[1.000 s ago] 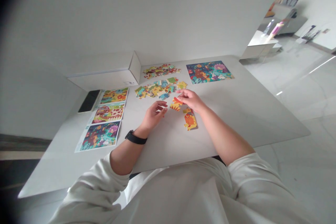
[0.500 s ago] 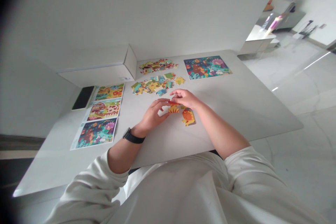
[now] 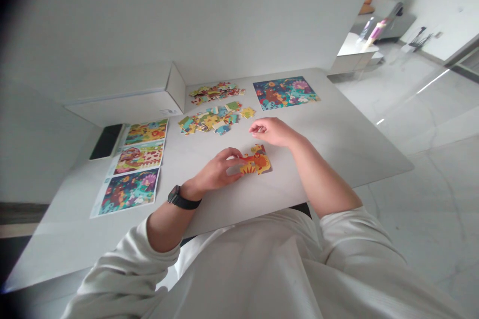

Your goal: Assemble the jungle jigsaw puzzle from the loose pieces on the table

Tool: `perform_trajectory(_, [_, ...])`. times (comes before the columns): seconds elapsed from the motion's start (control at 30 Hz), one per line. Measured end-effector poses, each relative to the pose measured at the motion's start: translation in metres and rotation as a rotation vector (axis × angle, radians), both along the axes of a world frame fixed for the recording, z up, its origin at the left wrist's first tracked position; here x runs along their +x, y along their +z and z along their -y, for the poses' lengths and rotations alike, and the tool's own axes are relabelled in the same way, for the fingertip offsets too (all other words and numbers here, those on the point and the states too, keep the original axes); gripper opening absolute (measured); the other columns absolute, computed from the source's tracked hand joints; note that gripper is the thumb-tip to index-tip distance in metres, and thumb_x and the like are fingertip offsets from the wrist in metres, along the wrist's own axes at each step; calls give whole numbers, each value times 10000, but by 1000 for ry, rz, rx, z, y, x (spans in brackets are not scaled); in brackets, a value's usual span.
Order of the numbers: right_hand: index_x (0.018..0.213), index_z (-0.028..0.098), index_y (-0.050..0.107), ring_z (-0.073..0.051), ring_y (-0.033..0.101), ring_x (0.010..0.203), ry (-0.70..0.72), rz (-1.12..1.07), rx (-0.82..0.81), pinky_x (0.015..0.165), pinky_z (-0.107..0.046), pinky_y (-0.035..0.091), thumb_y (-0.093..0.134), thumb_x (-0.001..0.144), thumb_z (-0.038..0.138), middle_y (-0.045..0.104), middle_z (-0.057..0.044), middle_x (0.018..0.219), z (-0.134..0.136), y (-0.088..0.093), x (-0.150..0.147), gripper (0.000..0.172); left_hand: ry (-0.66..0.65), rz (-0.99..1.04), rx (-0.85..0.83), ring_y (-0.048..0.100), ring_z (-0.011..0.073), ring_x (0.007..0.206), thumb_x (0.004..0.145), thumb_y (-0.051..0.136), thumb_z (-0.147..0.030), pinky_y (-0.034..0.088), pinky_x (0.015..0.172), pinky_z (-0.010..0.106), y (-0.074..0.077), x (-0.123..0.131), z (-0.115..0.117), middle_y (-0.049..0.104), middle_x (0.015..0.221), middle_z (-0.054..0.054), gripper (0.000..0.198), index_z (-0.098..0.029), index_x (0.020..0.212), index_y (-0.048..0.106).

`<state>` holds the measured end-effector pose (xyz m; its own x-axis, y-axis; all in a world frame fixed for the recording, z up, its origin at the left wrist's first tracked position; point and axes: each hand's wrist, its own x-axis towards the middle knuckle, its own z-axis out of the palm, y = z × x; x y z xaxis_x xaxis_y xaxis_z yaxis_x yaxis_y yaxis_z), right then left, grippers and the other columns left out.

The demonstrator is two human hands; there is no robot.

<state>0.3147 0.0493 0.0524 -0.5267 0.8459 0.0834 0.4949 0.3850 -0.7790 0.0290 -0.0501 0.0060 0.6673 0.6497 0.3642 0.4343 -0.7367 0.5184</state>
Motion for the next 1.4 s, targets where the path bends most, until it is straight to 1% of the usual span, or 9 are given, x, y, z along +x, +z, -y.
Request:
perform_trajectory(0.1, [1061, 253, 851, -196, 715, 884, 76, 96, 81, 866, -327, 553, 771, 929, 305, 814, -50, 1069, 18, -3, 7, 163, -13, -63, -7, 665, 268, 1235, 957, 792, -322, 536, 1129, 456, -1, 0, 1, 655, 1340, 108, 364, -279, 1318, 765])
perform_trajectory(0.17, [1043, 265, 856, -211, 729, 942, 122, 128, 146, 905, -339, 556, 749, 935, 254, 809, -51, 1080, 30, -12, 12, 152, -15, -101, -19, 665, 271, 1230, 953, 799, -326, 526, 1131, 458, -2, 0, 1, 658, 1334, 107, 378, -284, 1327, 772])
perform_trajectory(0.27, [1037, 280, 862, -237, 736, 1034, 155, 120, 212, 977, -379, 561, 732, 947, 218, 803, -59, 1086, 44, -31, 19, 170, -12, -147, -40, 660, 274, 1226, 953, 798, -335, 509, 1142, 455, -3, 1, 3, 658, 1327, 103, 383, -302, 1335, 788])
perform_trajectory(0.4, [966, 286, 872, -246, 733, 1057, 149, 108, 244, 1021, -418, 562, 755, 937, 221, 799, -65, 1096, 51, -55, 23, 137, 2, -188, -62, 644, 278, 1242, 947, 800, -348, 481, 1172, 462, -5, 3, 4, 652, 1329, 90, 388, -347, 1335, 802])
perform_trajectory(0.5, [929, 287, 876, -248, 725, 1046, 137, 122, 258, 1029, -433, 550, 765, 917, 201, 792, -63, 1074, 51, -65, 21, 142, 21, -206, -57, 635, 291, 1254, 934, 819, -360, 465, 1189, 489, -8, 4, 2, 653, 1321, 92, 386, -353, 1320, 815])
perform_trajectory(0.77, [919, 302, 879, -250, 721, 1033, 130, 95, 216, 1034, -441, 541, 772, 906, 205, 786, -56, 1070, 50, -65, 19, 144, 17, -205, -6, 654, 289, 1204, 935, 820, -426, 495, 1158, 488, -15, 6, -1, 696, 1255, 91, 362, -358, 1291, 831])
perform_trajectory(1.0, [919, 295, 879, -249, 722, 1023, 139, 76, 208, 1017, -435, 546, 777, 901, 209, 785, -60, 1058, 48, -68, 21, 135, 12, -200, 33, 665, 287, 1161, 954, 792, -454, 503, 1140, 497, -14, 6, -1, 715, 1245, 95, 334, -342, 1266, 834])
perform_trajectory(1.23, [922, 290, 879, -246, 719, 1019, 127, 89, 214, 1035, -438, 544, 764, 900, 198, 785, -60, 1060, 50, -65, 20, 149, -59, -176, 45, 645, 296, 1265, 1004, 728, -383, 470, 1175, 499, -8, 9, 2, 714, 1383, 110, 324, -297, 1306, 809])
perform_trajectory(1.4, [922, 288, 873, -246, 720, 1014, 133, 74, 210, 1037, -444, 545, 763, 906, 211, 786, -60, 1067, 49, -67, 21, 136, -85, -182, 21, 648, 294, 1292, 1012, 709, -335, 481, 1165, 500, -12, 10, 1, 746, 1403, 87, 308, -320, 1303, 808])
